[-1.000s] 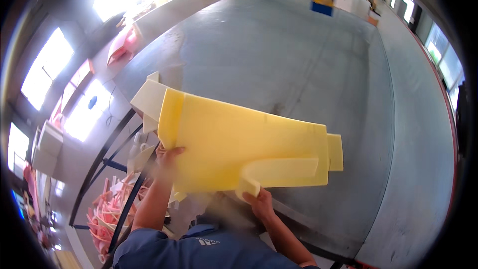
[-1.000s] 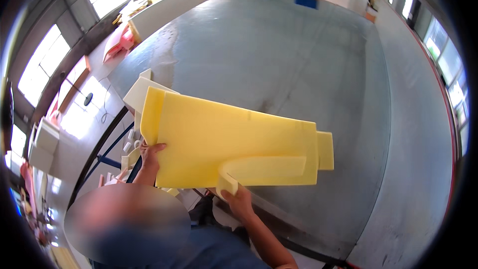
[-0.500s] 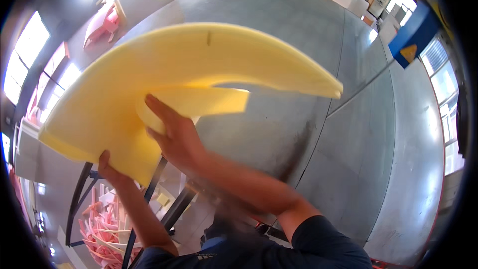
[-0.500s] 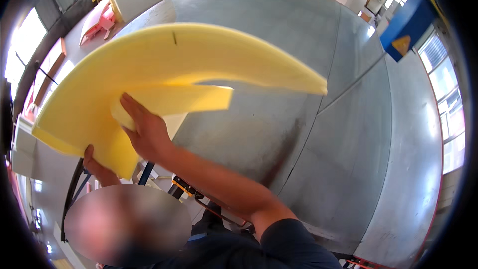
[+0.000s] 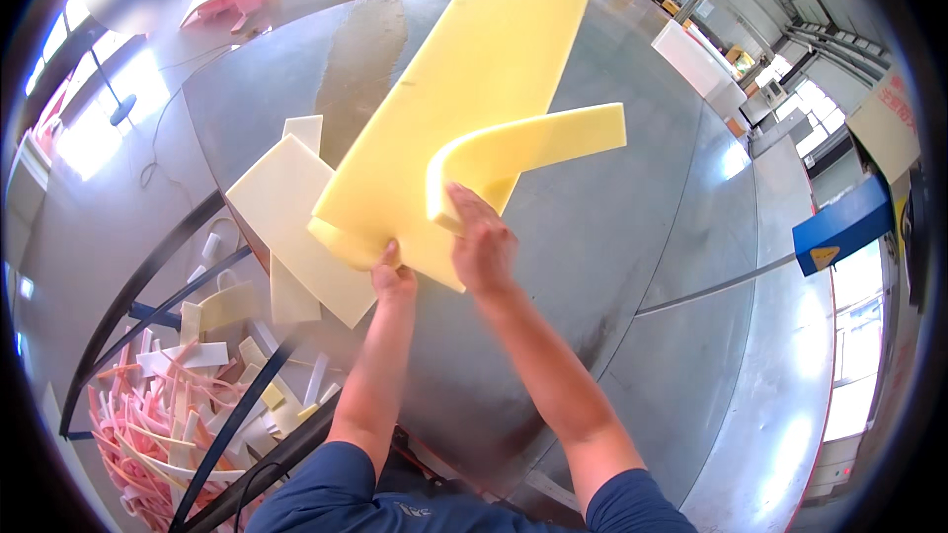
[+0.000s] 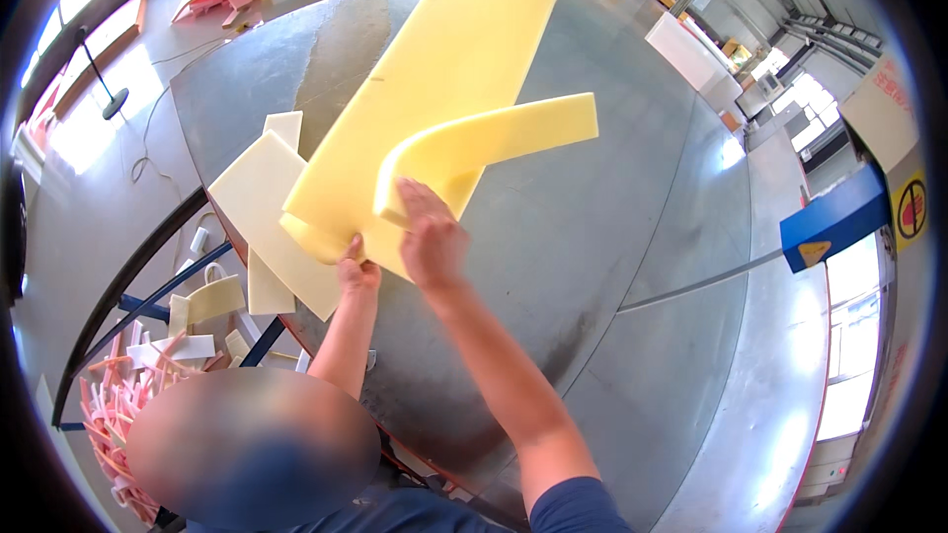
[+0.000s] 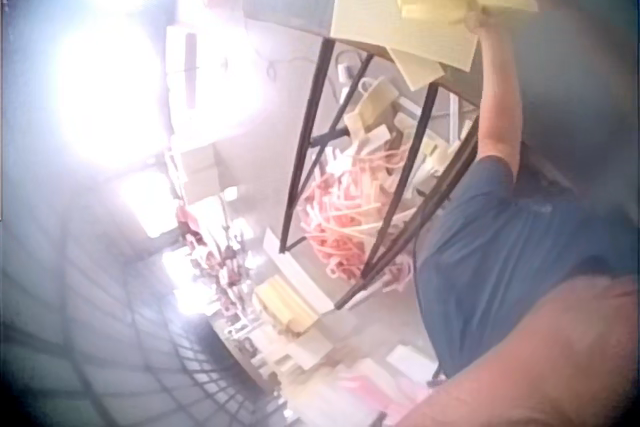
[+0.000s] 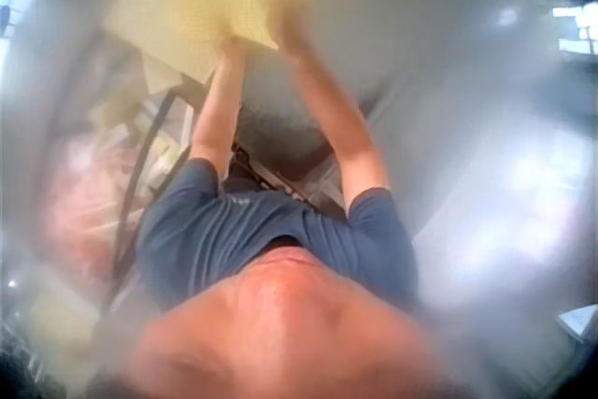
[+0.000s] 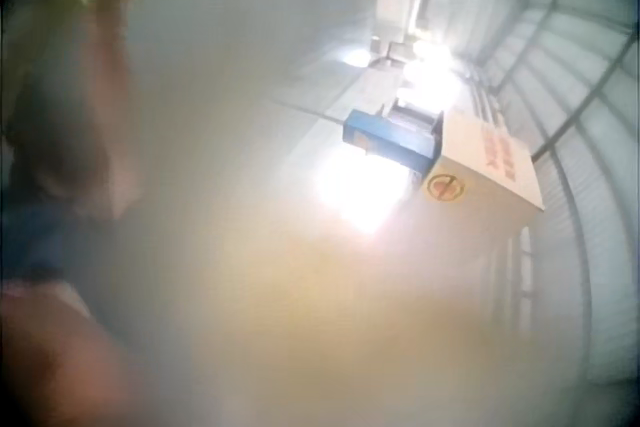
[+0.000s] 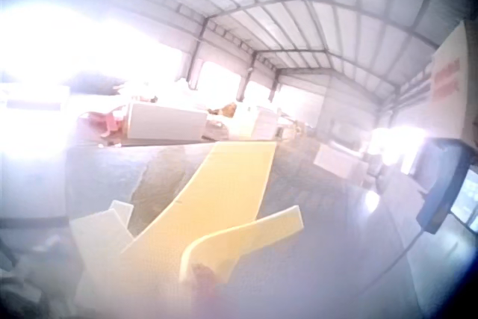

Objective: The person picks up foam sheets, places them on a cutting table, and uses a ruler and marker to measure and mark the foam. They then use a straight-edge cutter to slice the foam into smaller pieces and stack the cut pieces on the table.

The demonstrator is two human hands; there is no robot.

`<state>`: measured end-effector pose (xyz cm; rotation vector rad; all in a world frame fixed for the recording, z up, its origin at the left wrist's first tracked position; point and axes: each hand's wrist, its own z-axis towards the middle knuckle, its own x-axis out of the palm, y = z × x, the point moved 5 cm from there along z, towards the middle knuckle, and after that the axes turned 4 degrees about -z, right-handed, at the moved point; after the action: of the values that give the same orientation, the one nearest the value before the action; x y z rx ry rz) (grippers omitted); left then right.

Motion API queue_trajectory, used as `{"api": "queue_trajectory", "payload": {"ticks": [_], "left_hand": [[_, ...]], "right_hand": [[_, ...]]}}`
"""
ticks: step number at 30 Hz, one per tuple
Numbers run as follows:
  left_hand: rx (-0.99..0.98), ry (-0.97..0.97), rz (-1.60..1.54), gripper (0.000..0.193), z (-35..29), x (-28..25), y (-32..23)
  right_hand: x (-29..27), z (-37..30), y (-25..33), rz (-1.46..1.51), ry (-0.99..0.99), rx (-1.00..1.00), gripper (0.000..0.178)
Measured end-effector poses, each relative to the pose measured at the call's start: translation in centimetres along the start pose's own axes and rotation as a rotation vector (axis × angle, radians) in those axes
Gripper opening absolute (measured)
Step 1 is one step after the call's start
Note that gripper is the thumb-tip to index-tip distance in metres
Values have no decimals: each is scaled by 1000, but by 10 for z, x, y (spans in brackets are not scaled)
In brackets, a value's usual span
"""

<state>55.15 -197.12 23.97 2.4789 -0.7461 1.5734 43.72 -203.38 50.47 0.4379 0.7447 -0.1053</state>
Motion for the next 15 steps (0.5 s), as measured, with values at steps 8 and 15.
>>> {"api": "queue_trajectory", "payload": {"ticks": [8, 15], "left_hand": [[-137, -374, 427, 46, -2, -55, 48], [-192, -339, 534, 43, -21, -35, 45]], "right_hand": [[-6, -152, -145, -282, 40, 200, 42], [-1, -280, -203, -448, 371, 350, 44]]}}
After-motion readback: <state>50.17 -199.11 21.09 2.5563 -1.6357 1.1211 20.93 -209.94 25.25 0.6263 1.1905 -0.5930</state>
